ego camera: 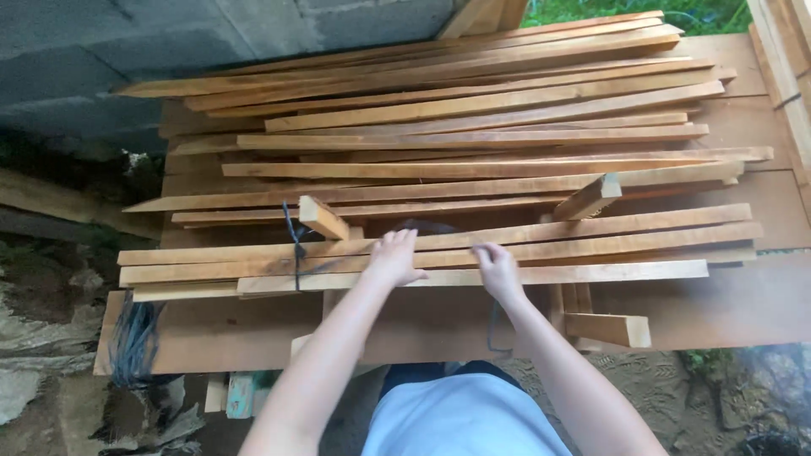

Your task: The person arranges several thin wooden planks on a wooden workbench and secures them into a bundle using a black plastic zip tie. They thread the tie through the wood, pull it tight, and fasten it to hold the planks together.

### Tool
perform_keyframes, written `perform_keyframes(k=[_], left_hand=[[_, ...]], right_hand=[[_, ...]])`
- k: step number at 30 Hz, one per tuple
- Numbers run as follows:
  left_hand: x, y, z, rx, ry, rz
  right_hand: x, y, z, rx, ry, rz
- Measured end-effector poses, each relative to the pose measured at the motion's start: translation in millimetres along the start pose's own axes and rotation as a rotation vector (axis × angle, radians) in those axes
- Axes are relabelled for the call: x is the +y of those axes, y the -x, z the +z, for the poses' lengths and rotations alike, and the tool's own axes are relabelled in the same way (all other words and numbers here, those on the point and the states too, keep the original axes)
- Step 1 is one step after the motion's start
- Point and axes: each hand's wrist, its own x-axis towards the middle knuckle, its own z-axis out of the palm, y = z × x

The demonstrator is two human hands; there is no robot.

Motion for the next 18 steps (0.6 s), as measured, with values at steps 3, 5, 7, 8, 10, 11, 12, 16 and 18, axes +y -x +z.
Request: perform_keyframes(k=[3, 5, 7, 8, 10, 11, 12, 16, 18], left_hand=[[42.8, 14.7, -14.8, 0.095, -0.085, 0.065], [54.5, 16.5, -17.8, 0.093, -0.112, 0.087], [52.9, 18.3, -18.3, 0.082, -0.135, 0.107], [43.1, 18.9, -17.6, 0.093, -0.173, 0.120], [38.0, 20.0, -18.7, 0.102, -0.215, 0.128], [43.4, 20.0, -19.6, 0.095, -0.262, 0.184], [51.6, 25.8, -14.4, 0.073, -0.303, 0.248], [42.3, -18.2, 44.4, 0.302, -0.289, 0.251], [38.5, -13.3, 37.6, 0.276, -0.269, 0.276]], right_hand=[[23.5, -3.3, -8.5, 0.269, 0.382, -0.299], [31.8, -5.1, -6.9, 0.313, 0.488, -0.380], [34.7, -1.9, -7.7, 0.347, 0.596, -0.452], [33.4, -0.3, -6.3, 0.346, 0.671, -0.506], [31.1, -5.6, -2.2, 0.341, 0.739, -0.562], [30.9, -12.7, 0.1, 0.366, 0.758, -0.573], [34.3, -8.8, 0.5, 0.384, 0.782, -0.568], [33.7, -23.5, -1.0, 0.341, 0.800, -0.531], [25.7, -20.7, 2.9, 0.337, 0.832, -0.494]])
